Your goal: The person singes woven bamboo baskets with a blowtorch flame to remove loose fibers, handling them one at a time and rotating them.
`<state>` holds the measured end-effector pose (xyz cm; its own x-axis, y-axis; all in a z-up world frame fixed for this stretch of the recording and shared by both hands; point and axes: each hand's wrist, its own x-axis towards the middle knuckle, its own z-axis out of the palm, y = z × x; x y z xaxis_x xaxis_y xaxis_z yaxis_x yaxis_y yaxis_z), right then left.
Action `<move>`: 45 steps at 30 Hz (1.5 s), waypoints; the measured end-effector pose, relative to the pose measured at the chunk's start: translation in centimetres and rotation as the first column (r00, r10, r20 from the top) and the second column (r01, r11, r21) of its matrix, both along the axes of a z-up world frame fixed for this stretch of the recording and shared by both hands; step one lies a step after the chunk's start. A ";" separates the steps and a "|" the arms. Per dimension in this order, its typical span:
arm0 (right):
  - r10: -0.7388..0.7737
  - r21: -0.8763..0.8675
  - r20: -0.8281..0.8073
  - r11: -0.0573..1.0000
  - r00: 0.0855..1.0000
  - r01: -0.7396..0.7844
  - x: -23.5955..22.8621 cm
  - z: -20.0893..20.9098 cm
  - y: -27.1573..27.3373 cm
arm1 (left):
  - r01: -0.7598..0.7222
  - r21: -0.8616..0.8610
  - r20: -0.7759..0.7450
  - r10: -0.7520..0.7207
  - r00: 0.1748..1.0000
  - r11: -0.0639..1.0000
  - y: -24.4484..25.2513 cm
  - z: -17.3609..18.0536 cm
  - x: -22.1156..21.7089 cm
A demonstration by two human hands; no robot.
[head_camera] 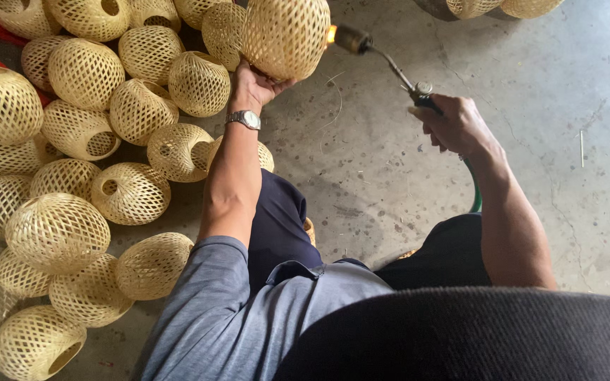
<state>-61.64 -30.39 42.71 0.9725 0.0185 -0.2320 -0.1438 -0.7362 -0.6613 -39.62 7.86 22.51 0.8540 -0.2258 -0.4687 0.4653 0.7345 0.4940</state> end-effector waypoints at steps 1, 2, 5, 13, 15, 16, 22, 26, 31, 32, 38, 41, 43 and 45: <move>-0.004 0.044 -0.026 0.999 1.000 0.005 -0.2 0.1 -0.2 | 0.023 -0.040 0.016 -0.022 1.000 0.999 -0.1 0.3 -0.1; -0.003 0.085 -0.049 0.996 0.999 0.008 -0.4 0.5 -0.5 | 0.043 -0.080 0.037 -0.040 0.999 0.996 -0.1 0.6 -0.1; 0.007 0.078 -0.082 0.997 0.997 0.000 -0.4 1.0 -0.4 | 0.031 -0.080 0.059 -0.026 0.998 0.996 -0.2 1.7 -0.6; -0.036 0.135 -0.027 0.990 0.999 0.039 -1.4 3.6 -1.8 | 0.024 0.140 0.214 -0.054 0.975 0.990 1.0 3.1 -1.6; -0.019 0.152 -0.005 0.988 1.000 0.020 -1.7 3.8 -1.8 | -0.017 0.205 0.207 -0.026 0.978 0.979 1.3 2.5 -1.3; -0.038 0.124 -0.022 0.992 0.999 0.040 -1.8 3.9 -1.9 | -0.006 0.182 0.247 -0.040 0.968 0.983 1.5 2.2 -1.2; 0.047 0.110 -0.042 0.993 0.998 -0.043 -1.9 3.6 -2.7 | 0.008 0.087 0.399 -0.042 0.916 0.996 2.4 1.4 -1.1; -0.005 0.127 -0.012 0.992 1.000 0.007 -1.4 3.4 -3.1 | 0.006 0.070 0.474 -0.039 0.880 0.998 2.3 1.5 -1.2; 0.013 0.109 0.003 0.994 1.000 -0.013 -1.4 3.9 -3.7 | 0.043 -0.045 0.432 -0.020 0.902 0.998 2.7 -0.1 -0.2; -0.009 0.084 -0.018 0.996 1.000 0.010 -1.5 4.0 -3.8 | 0.026 -0.060 0.437 0.003 0.900 0.998 2.7 -0.4 0.0; -0.007 0.127 -0.061 0.992 0.998 0.014 -2.0 4.4 -4.3 | 0.077 -0.111 0.427 -0.022 0.904 0.991 2.8 -0.1 -0.1; -0.047 0.202 -0.034 0.978 0.998 0.053 -1.7 4.4 -5.1 | 0.167 -0.238 0.343 -0.078 0.936 0.957 2.2 0.6 -1.2; -0.047 0.218 -0.024 0.975 0.999 0.051 -1.4 4.4 -5.4 | 0.202 -0.284 0.316 -0.107 0.943 0.937 2.0 0.9 -1.0; -0.015 0.195 -0.030 0.981 0.999 0.020 -1.5 4.1 -5.7 | 0.220 -0.266 0.338 -0.123 0.933 0.939 2.0 0.2 -0.9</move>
<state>-63.18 -36.04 46.80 0.9662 0.0493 -0.2532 -0.1763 -0.5903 -0.7877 -40.48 9.90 22.75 0.8806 -0.4681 -0.0742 0.4550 0.7913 0.4084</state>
